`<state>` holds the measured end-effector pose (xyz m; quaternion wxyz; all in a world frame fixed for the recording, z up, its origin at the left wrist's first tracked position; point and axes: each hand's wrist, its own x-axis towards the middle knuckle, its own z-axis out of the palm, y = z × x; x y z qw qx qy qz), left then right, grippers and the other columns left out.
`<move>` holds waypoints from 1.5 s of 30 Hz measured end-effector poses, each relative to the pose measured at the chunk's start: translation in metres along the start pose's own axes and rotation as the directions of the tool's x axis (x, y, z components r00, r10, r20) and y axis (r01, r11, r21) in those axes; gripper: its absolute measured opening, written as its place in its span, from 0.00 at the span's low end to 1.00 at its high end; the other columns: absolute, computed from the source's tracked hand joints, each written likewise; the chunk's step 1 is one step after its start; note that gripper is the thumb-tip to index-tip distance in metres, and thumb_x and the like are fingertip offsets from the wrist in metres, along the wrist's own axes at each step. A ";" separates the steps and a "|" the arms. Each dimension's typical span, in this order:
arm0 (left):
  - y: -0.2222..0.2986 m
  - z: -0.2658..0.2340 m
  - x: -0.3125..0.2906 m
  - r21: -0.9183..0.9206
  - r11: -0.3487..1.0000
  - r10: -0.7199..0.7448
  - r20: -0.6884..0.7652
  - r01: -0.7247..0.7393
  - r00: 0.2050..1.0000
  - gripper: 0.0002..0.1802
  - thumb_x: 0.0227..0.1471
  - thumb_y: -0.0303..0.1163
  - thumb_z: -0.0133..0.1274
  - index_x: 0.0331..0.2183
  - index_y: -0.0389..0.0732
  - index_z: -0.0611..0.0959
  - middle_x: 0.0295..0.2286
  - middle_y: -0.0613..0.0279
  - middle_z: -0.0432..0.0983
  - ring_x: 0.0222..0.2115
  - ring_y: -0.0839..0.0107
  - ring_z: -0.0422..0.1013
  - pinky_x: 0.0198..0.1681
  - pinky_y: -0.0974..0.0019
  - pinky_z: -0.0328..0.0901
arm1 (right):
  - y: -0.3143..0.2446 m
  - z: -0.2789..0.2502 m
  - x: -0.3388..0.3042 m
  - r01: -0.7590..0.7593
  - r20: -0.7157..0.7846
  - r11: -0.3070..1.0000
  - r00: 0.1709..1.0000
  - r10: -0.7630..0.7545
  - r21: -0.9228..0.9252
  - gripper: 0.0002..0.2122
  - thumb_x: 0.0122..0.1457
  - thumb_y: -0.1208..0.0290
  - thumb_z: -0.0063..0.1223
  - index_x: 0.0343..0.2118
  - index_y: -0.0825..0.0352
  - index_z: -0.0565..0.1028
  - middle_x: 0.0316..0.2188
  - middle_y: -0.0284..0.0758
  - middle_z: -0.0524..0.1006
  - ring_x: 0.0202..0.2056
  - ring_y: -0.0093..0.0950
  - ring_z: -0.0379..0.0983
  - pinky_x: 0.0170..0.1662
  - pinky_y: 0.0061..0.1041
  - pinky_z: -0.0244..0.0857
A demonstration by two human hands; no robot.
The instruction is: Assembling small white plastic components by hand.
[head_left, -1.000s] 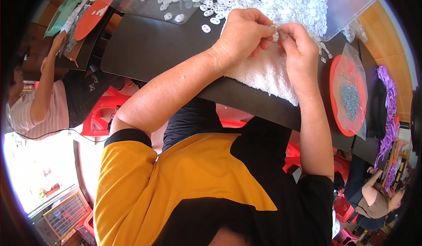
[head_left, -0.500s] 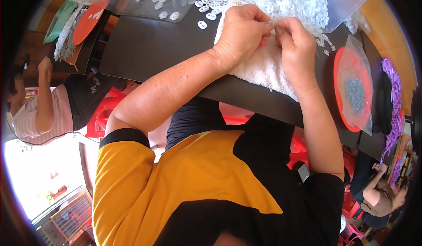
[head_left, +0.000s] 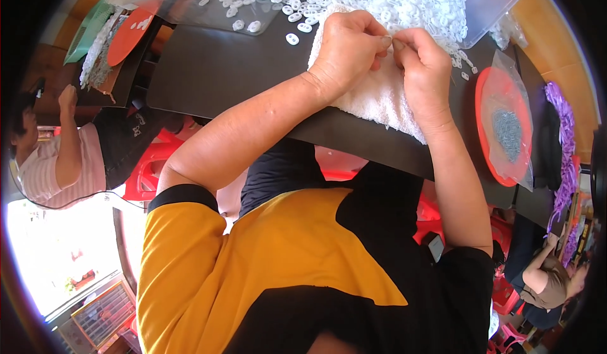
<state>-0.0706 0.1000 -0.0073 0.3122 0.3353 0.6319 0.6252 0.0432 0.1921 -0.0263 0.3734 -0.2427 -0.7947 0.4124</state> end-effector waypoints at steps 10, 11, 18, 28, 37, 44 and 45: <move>-0.008 -0.007 0.009 0.230 0.949 0.211 0.041 -0.215 0.977 0.06 0.51 0.29 0.59 0.29 0.35 0.82 0.21 0.67 0.75 0.19 0.82 0.69 0.19 0.77 0.61 | -0.009 -0.005 0.000 0.059 -0.038 0.998 0.998 -0.059 0.011 0.03 0.56 0.80 0.53 0.33 0.71 0.75 0.26 0.38 0.79 0.28 0.26 0.74 0.35 0.24 0.67; -0.007 -0.007 0.009 0.230 0.949 0.214 0.040 -0.217 0.976 0.06 0.51 0.29 0.59 0.29 0.35 0.82 0.21 0.67 0.75 0.19 0.82 0.69 0.19 0.77 0.61 | -0.009 -0.006 -0.001 0.057 -0.033 0.998 0.998 -0.056 0.011 0.03 0.56 0.80 0.53 0.33 0.71 0.75 0.26 0.39 0.79 0.28 0.26 0.75 0.35 0.25 0.68; 0.003 -0.008 0.004 0.085 0.992 0.092 0.072 -0.098 0.993 0.06 0.52 0.29 0.58 0.30 0.35 0.81 0.19 0.66 0.74 0.17 0.83 0.67 0.16 0.76 0.59 | -0.009 -0.008 0.000 0.157 -0.018 0.984 0.987 -0.159 -0.086 0.03 0.57 0.80 0.52 0.34 0.69 0.75 0.26 0.41 0.78 0.28 0.33 0.76 0.34 0.27 0.68; 0.001 -0.006 0.002 0.106 0.993 0.044 0.062 -0.051 0.997 0.06 0.52 0.28 0.57 0.30 0.35 0.80 0.18 0.66 0.73 0.16 0.81 0.66 0.16 0.75 0.58 | -0.010 -0.001 -0.004 0.229 -0.017 0.931 0.970 -0.244 -0.286 0.03 0.54 0.80 0.49 0.31 0.67 0.74 0.25 0.42 0.78 0.30 0.44 0.75 0.32 0.38 0.66; -0.023 -0.001 0.009 0.220 0.950 0.220 0.031 -0.222 0.975 0.04 0.50 0.24 0.57 0.28 0.34 0.79 0.20 0.67 0.72 0.18 0.81 0.67 0.21 0.75 0.62 | -0.003 0.003 -0.006 0.225 -0.027 0.949 0.971 -0.236 -0.220 0.02 0.55 0.81 0.49 0.30 0.69 0.73 0.22 0.44 0.76 0.27 0.45 0.73 0.31 0.38 0.65; -0.021 0.000 0.005 0.133 0.975 0.182 -0.005 -0.180 0.983 0.03 0.50 0.23 0.56 0.27 0.34 0.79 0.20 0.67 0.73 0.18 0.81 0.67 0.21 0.75 0.63 | -0.007 0.004 -0.006 0.156 -0.027 0.982 0.987 -0.159 -0.106 0.01 0.56 0.80 0.50 0.29 0.70 0.73 0.21 0.44 0.76 0.25 0.40 0.73 0.30 0.32 0.65; -0.023 0.001 0.007 0.123 0.975 0.185 0.004 -0.185 0.983 0.03 0.50 0.23 0.56 0.27 0.34 0.79 0.20 0.67 0.73 0.18 0.81 0.67 0.21 0.74 0.63 | -0.009 0.003 -0.006 0.163 -0.022 0.981 0.986 -0.166 -0.109 0.01 0.56 0.80 0.50 0.29 0.70 0.73 0.21 0.44 0.76 0.25 0.40 0.73 0.30 0.32 0.65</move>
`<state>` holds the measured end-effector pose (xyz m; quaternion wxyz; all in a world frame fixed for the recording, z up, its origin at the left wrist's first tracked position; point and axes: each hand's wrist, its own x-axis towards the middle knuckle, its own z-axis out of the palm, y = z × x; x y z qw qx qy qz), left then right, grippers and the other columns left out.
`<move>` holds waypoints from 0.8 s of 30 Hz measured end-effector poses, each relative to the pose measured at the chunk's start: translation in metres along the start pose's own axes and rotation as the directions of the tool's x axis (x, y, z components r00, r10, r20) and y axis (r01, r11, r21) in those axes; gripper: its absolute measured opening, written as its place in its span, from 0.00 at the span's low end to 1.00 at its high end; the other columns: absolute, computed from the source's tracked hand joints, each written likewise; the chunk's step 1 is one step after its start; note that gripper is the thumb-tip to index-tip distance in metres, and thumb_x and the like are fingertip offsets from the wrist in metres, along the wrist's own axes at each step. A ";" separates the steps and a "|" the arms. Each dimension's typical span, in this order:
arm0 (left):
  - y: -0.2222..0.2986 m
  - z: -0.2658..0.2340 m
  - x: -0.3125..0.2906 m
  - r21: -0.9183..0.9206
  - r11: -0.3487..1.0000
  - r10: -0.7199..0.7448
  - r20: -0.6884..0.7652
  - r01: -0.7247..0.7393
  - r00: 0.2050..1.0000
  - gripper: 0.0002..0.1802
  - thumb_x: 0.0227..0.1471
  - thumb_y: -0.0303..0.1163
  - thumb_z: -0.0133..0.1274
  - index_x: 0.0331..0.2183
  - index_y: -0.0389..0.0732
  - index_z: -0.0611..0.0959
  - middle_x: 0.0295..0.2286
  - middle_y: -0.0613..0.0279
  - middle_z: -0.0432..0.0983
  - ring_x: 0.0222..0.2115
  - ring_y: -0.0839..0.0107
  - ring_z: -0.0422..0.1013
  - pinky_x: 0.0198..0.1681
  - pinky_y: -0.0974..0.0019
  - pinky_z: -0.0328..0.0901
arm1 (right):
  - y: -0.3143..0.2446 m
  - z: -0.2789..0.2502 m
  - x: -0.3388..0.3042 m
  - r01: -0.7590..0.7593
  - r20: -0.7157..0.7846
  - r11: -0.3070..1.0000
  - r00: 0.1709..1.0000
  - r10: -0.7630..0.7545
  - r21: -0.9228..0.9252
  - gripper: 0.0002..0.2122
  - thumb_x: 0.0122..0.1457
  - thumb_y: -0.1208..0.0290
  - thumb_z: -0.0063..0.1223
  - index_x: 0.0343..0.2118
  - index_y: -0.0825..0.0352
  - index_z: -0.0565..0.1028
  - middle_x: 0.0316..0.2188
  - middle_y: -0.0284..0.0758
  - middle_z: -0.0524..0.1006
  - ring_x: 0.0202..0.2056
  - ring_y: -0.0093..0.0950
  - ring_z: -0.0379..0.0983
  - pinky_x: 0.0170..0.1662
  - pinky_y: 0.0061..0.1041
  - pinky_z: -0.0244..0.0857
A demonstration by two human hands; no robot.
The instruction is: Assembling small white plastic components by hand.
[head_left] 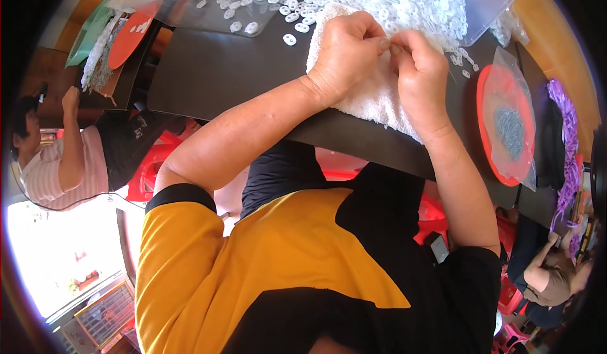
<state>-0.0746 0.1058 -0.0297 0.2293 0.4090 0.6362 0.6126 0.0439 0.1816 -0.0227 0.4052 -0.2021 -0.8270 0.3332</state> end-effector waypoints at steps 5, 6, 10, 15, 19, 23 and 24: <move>0.004 -0.003 0.004 0.011 1.000 -0.020 -0.014 0.020 1.000 0.04 0.50 0.24 0.57 0.28 0.34 0.79 0.20 0.66 0.73 0.18 0.81 0.68 0.21 0.75 0.63 | 0.002 -0.007 0.002 -0.211 0.116 0.961 0.974 0.192 0.179 0.04 0.55 0.80 0.50 0.33 0.70 0.76 0.22 0.37 0.77 0.27 0.25 0.73 0.31 0.26 0.65; 0.011 -0.005 0.002 -0.036 0.996 -0.076 -0.016 0.076 0.997 0.05 0.50 0.25 0.57 0.28 0.34 0.79 0.20 0.65 0.73 0.18 0.81 0.68 0.21 0.75 0.63 | 0.001 -0.009 0.005 -0.196 0.119 0.965 0.977 0.178 0.172 0.04 0.55 0.80 0.50 0.33 0.70 0.76 0.22 0.37 0.77 0.27 0.25 0.73 0.31 0.26 0.65; 0.015 -0.016 0.006 -0.170 0.978 -0.135 -0.068 0.122 0.989 0.06 0.51 0.28 0.56 0.28 0.34 0.79 0.21 0.64 0.74 0.18 0.80 0.68 0.18 0.74 0.61 | -0.009 -0.021 0.025 -0.232 0.131 0.967 0.967 0.218 0.105 0.07 0.55 0.80 0.50 0.34 0.68 0.78 0.28 0.38 0.80 0.30 0.26 0.75 0.33 0.25 0.66; 0.016 -0.018 0.010 -0.274 0.958 -0.109 -0.088 0.081 0.990 0.06 0.51 0.27 0.56 0.29 0.33 0.78 0.21 0.64 0.74 0.17 0.80 0.68 0.14 0.74 0.57 | 0.008 -0.013 0.069 0.231 0.318 0.824 0.946 -0.064 -0.518 0.11 0.50 0.79 0.52 0.35 0.59 0.80 0.32 0.38 0.78 0.33 0.40 0.76 0.35 0.35 0.68; 0.014 -0.022 0.015 -0.318 0.944 -0.124 -0.086 0.091 0.989 0.06 0.50 0.26 0.55 0.28 0.33 0.78 0.21 0.62 0.74 0.16 0.79 0.68 0.13 0.73 0.57 | 0.021 -0.007 0.083 0.376 0.459 0.702 0.885 -0.078 -0.605 0.09 0.51 0.78 0.53 0.34 0.59 0.79 0.31 0.36 0.76 0.34 0.39 0.75 0.35 0.36 0.67; 0.022 -0.026 0.011 -0.360 0.914 -0.210 -0.029 0.186 0.977 0.06 0.49 0.26 0.55 0.28 0.32 0.78 0.21 0.60 0.74 0.15 0.77 0.68 0.14 0.72 0.57 | 0.019 -0.009 0.085 0.427 0.494 0.676 0.863 -0.106 -0.601 0.07 0.50 0.76 0.53 0.31 0.59 0.79 0.31 0.35 0.77 0.34 0.38 0.76 0.35 0.36 0.68; 0.023 -0.026 0.011 -0.360 0.914 -0.210 -0.029 0.185 0.977 0.06 0.49 0.26 0.55 0.28 0.32 0.78 0.21 0.60 0.74 0.15 0.77 0.68 0.14 0.72 0.57 | 0.016 -0.009 0.086 0.428 0.494 0.675 0.863 -0.107 -0.601 0.07 0.50 0.76 0.53 0.31 0.59 0.79 0.31 0.35 0.77 0.34 0.38 0.76 0.35 0.36 0.68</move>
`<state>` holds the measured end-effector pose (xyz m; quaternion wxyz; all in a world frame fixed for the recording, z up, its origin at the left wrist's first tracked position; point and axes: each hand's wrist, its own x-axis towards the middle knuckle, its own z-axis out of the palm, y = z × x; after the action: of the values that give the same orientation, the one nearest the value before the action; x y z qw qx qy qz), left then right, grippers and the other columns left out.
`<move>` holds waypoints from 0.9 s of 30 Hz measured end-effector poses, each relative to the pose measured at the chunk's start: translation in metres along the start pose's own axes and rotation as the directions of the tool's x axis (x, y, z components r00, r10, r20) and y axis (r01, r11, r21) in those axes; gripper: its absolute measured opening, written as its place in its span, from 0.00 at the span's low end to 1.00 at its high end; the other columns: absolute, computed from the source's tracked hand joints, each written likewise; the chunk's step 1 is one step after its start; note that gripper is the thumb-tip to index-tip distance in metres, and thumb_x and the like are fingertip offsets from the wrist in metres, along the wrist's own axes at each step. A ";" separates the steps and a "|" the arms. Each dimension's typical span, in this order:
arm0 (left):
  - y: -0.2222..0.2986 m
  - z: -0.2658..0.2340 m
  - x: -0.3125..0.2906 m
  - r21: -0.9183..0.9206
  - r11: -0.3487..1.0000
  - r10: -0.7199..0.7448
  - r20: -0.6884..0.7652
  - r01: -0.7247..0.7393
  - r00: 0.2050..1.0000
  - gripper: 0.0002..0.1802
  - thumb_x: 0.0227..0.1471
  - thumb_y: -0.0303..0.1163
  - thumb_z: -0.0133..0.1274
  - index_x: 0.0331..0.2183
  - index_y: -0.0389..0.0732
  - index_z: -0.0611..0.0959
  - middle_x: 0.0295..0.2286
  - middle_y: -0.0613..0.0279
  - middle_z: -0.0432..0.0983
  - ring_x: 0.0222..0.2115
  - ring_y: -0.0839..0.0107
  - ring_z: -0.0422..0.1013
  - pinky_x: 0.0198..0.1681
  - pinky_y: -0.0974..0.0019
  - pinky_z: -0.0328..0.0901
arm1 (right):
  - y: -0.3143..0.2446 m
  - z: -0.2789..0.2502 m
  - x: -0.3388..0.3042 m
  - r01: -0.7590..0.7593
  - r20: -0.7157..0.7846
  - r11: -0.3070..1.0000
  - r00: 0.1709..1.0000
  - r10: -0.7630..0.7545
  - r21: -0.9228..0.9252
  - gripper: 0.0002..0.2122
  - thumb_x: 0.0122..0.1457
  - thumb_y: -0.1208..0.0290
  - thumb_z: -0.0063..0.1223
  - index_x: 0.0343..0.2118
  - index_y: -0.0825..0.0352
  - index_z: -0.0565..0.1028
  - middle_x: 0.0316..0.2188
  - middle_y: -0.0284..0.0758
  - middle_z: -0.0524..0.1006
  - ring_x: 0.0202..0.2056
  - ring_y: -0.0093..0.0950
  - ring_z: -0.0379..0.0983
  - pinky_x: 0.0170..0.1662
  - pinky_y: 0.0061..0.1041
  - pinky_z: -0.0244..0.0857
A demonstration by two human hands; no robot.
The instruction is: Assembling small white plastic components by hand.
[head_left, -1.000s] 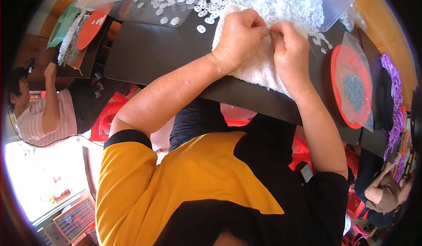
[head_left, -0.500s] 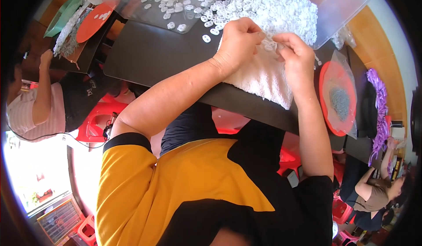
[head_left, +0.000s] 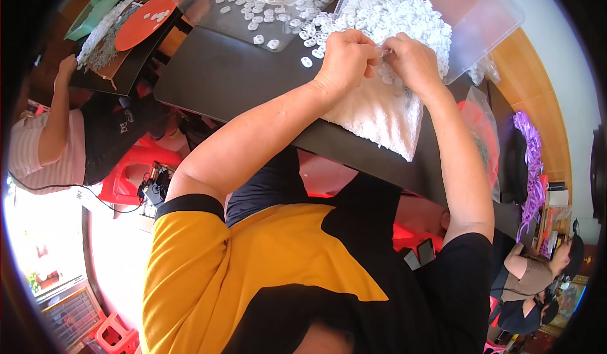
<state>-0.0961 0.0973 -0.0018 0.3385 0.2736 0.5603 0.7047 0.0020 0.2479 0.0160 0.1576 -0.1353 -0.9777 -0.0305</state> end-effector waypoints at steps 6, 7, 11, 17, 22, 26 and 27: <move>-0.006 0.000 0.006 -0.195 0.971 0.110 -0.141 -0.137 0.984 0.06 0.46 0.25 0.54 0.26 0.31 0.78 0.19 0.60 0.73 0.16 0.74 0.69 0.14 0.70 0.61 | -0.034 -0.020 -0.033 0.024 -0.139 0.991 0.990 -0.006 0.131 0.04 0.52 0.73 0.51 0.27 0.63 0.77 0.29 0.36 0.76 0.33 0.37 0.75 0.32 0.36 0.68; -0.005 0.000 0.007 -0.196 0.968 0.124 -0.171 -0.157 0.977 0.06 0.46 0.25 0.55 0.25 0.31 0.78 0.19 0.60 0.73 0.16 0.74 0.69 0.14 0.70 0.61 | -0.048 -0.018 -0.042 0.052 -0.123 0.996 0.991 -0.042 0.078 0.03 0.51 0.73 0.51 0.26 0.64 0.76 0.28 0.36 0.75 0.33 0.37 0.76 0.31 0.37 0.68; -0.002 -0.001 0.007 -0.180 0.971 0.120 -0.187 -0.154 0.975 0.06 0.46 0.26 0.55 0.27 0.31 0.79 0.21 0.59 0.74 0.18 0.73 0.70 0.17 0.70 0.62 | -0.067 -0.005 -0.066 0.155 -0.101 0.983 0.981 -0.164 -0.094 0.05 0.46 0.78 0.51 0.28 0.65 0.76 0.30 0.35 0.75 0.32 0.36 0.76 0.32 0.37 0.69; -0.001 -0.004 0.008 -0.155 0.977 0.129 -0.117 -0.147 0.985 0.07 0.47 0.26 0.55 0.28 0.31 0.79 0.22 0.58 0.75 0.18 0.72 0.70 0.19 0.70 0.62 | -0.049 -0.026 -0.063 0.086 -0.153 0.980 0.987 -0.058 0.182 0.09 0.50 0.78 0.50 0.34 0.62 0.78 0.31 0.34 0.76 0.33 0.40 0.75 0.33 0.37 0.69; 0.003 -0.002 0.005 -0.126 0.987 0.094 -0.072 -0.103 0.993 0.07 0.45 0.25 0.56 0.26 0.29 0.79 0.21 0.57 0.75 0.17 0.73 0.69 0.17 0.71 0.61 | -0.057 -0.006 -0.062 0.123 -0.040 0.984 0.992 -0.119 0.132 0.04 0.51 0.72 0.53 0.29 0.63 0.77 0.29 0.36 0.75 0.32 0.40 0.75 0.32 0.37 0.67; 0.001 -0.004 0.005 -0.137 0.985 0.102 -0.051 -0.108 0.993 0.07 0.45 0.25 0.57 0.25 0.29 0.79 0.20 0.57 0.75 0.17 0.74 0.69 0.16 0.72 0.60 | -0.050 -0.012 -0.059 -0.038 -0.025 0.829 0.998 0.062 0.558 0.04 0.52 0.73 0.54 0.29 0.65 0.77 0.27 0.36 0.76 0.28 0.34 0.74 0.31 0.31 0.65; 0.002 -0.003 0.005 -0.136 0.985 0.104 -0.046 -0.110 0.993 0.07 0.45 0.25 0.57 0.25 0.29 0.79 0.20 0.57 0.75 0.17 0.74 0.69 0.16 0.72 0.60 | -0.044 -0.013 -0.055 -0.131 0.038 0.688 0.988 0.149 0.714 0.04 0.53 0.73 0.55 0.30 0.67 0.77 0.26 0.35 0.77 0.27 0.30 0.73 0.31 0.29 0.64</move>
<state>-0.1016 0.0991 -0.0010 0.3075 0.2653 0.5010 0.7643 0.0444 0.1905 0.0102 0.2110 -0.1375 -0.8978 0.3614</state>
